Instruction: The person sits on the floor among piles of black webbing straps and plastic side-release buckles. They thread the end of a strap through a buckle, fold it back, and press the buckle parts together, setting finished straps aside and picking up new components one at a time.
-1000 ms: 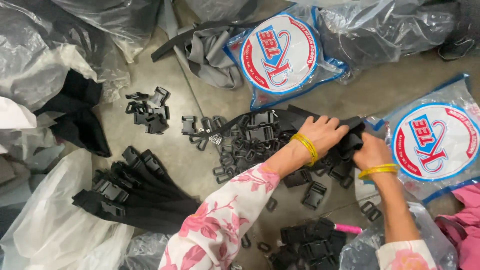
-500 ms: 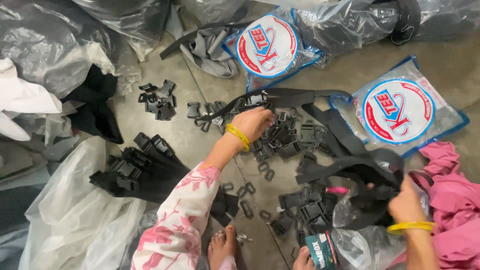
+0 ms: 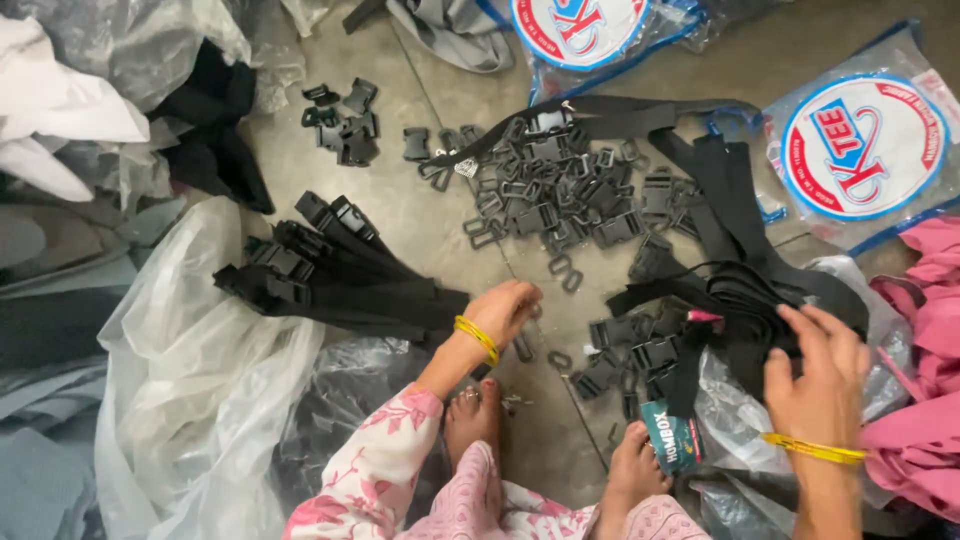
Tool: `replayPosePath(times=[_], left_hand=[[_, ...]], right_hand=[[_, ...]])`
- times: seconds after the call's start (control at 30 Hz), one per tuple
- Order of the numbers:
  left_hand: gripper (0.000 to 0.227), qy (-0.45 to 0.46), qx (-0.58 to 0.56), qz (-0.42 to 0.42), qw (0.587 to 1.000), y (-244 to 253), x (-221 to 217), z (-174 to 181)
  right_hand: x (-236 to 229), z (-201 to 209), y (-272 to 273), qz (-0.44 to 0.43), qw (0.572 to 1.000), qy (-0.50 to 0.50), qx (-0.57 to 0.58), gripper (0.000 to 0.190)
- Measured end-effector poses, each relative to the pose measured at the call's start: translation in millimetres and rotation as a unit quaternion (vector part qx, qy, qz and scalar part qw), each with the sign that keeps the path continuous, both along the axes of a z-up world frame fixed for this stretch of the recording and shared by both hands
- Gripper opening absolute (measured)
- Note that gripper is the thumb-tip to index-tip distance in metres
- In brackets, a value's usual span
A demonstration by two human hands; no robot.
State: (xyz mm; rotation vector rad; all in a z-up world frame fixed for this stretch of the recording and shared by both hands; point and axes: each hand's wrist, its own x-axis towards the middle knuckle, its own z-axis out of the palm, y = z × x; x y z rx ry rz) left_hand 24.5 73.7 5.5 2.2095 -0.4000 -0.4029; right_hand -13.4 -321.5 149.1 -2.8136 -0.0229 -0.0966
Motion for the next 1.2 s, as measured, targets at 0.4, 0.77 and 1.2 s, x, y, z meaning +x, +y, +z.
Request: replayPosePath(times=[0.4,0.77,1.2], left_hand=[[0.031,0.013,-0.028,0.253,0.967,14.2,-69.3,12.9],[0.022,-0.021,0.035,0.037,0.998,-70.9,-94.2,6.7],[0.054,0.312,-0.210,0.212,0.902,-109.7,-73.9,-5.4]], right_hand=[[43.0,-118.5,83.9,0.142,0.987,0.049,-0.051,0.042],[51.3,-106.7,64.1,0.084,0.993,0.005,0.083,0.011],[-2.8,-58.8,44.6,-0.082,0.861,0.022,0.501,0.008]])
